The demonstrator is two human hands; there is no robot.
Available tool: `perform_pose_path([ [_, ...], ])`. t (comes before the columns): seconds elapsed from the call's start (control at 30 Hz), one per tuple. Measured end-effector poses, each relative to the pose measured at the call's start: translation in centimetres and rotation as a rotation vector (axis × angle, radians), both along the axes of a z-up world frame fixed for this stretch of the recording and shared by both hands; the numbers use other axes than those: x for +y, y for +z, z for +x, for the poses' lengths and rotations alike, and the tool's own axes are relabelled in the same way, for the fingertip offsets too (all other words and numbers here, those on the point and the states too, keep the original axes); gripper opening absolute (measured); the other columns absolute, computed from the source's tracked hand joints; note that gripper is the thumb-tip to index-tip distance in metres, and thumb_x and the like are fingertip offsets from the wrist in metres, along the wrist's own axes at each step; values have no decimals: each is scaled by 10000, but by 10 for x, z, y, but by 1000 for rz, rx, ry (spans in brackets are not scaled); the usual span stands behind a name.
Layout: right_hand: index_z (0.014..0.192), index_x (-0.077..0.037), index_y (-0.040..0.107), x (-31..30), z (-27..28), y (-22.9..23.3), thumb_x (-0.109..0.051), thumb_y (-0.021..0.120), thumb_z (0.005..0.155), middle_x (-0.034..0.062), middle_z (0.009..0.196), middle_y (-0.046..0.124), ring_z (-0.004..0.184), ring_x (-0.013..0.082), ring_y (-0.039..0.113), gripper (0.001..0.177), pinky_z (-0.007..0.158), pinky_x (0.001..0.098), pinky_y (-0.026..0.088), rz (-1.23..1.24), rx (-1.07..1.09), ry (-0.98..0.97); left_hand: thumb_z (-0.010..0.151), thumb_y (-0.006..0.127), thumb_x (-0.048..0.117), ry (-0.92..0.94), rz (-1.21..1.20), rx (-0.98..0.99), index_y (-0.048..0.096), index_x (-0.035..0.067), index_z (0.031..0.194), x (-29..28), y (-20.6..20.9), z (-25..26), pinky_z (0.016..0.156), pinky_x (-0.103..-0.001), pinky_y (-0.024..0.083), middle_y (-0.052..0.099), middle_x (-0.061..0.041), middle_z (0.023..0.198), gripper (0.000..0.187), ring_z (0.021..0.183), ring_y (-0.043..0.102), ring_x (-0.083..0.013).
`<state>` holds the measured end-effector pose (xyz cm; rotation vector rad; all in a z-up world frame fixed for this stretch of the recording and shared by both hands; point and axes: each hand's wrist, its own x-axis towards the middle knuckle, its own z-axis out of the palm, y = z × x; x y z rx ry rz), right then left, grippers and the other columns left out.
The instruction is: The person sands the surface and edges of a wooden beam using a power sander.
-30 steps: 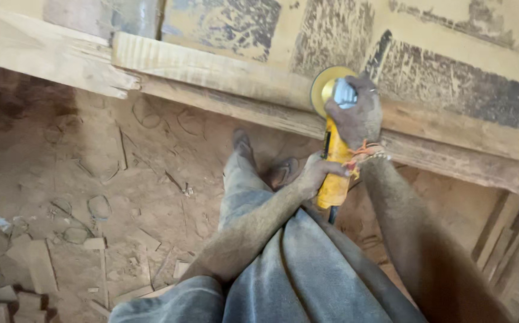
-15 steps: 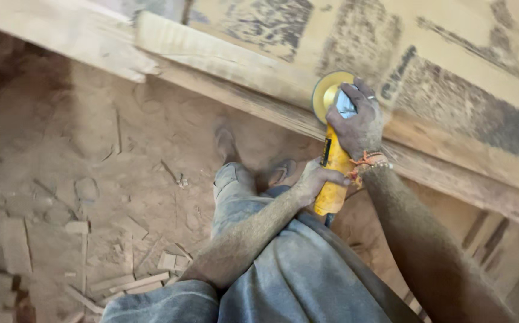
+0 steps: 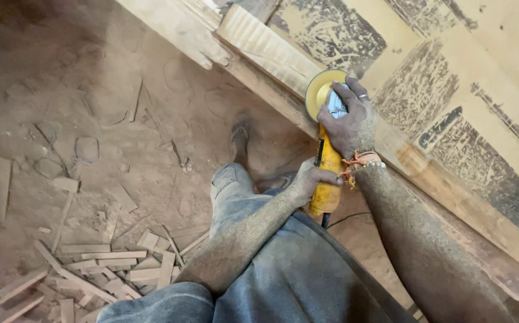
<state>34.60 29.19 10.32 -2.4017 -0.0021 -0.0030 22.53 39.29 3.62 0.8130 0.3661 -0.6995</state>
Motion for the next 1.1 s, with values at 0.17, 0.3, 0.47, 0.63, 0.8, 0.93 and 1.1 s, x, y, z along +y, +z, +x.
perform_pose_path([
  [0.17, 1318, -30, 686, 18, 14, 4, -264, 741, 840, 242, 1473, 540, 1332, 391, 559, 536, 1117, 440, 462, 35, 21, 58, 721, 746, 45, 41, -61, 29, 662, 15, 989, 10, 0, 11, 677, -341, 559, 686, -60, 841, 282, 731, 668, -185],
  [0.3, 1308, -43, 690, 35, 29, 8, -276, 740, 830, 237, 1481, 537, 1315, 384, 576, 534, 1110, 434, 471, 29, 41, 92, 727, 748, 37, 90, -45, -3, 672, 20, 1003, 20, -6, 20, 704, -333, 568, 700, -61, 863, 287, 756, 682, -180],
  [0.47, 1312, -35, 681, 53, 41, 10, -269, 745, 836, 228, 1481, 545, 1313, 384, 584, 534, 1112, 435, 472, 34, 23, 145, 757, 748, 30, 127, -41, -32, 684, 7, 1026, 27, -17, 25, 707, -345, 554, 699, -73, 890, 277, 766, 673, -185],
  [0.63, 1306, -41, 688, 68, 53, 11, -270, 751, 828, 215, 1483, 551, 1323, 380, 577, 534, 1118, 434, 467, 16, 9, 176, 737, 713, 60, 195, -57, -18, 690, 16, 1027, 35, -21, 33, 701, -357, 581, 708, -76, 883, 294, 754, 693, -194],
  [0.8, 1306, -40, 694, 81, 67, 9, -279, 755, 825, 213, 1488, 542, 1331, 382, 567, 541, 1129, 436, 459, 7, -4, 206, 744, 705, 60, 227, -73, 11, 667, 4, 1051, 44, -17, 45, 684, -387, 585, 696, -89, 875, 315, 738, 685, -215],
  [0.93, 1322, -45, 680, 88, 74, 17, -299, 745, 828, 213, 1501, 519, 1342, 370, 553, 560, 1121, 430, 455, 27, 46, 231, 742, 695, 53, 261, -62, -7, 669, -13, 1072, 51, -10, 53, 731, -387, 595, 706, -91, 905, 337, 786, 698, -214],
  [1.1, 1315, -54, 687, 103, 85, 21, -304, 737, 822, 204, 1498, 525, 1341, 354, 554, 555, 1125, 420, 452, 31, 52, 257, 737, 689, 48, 300, -89, -9, 672, -1, 1086, 60, -4, 64, 765, -386, 586, 721, -91, 939, 353, 830, 700, -218],
])
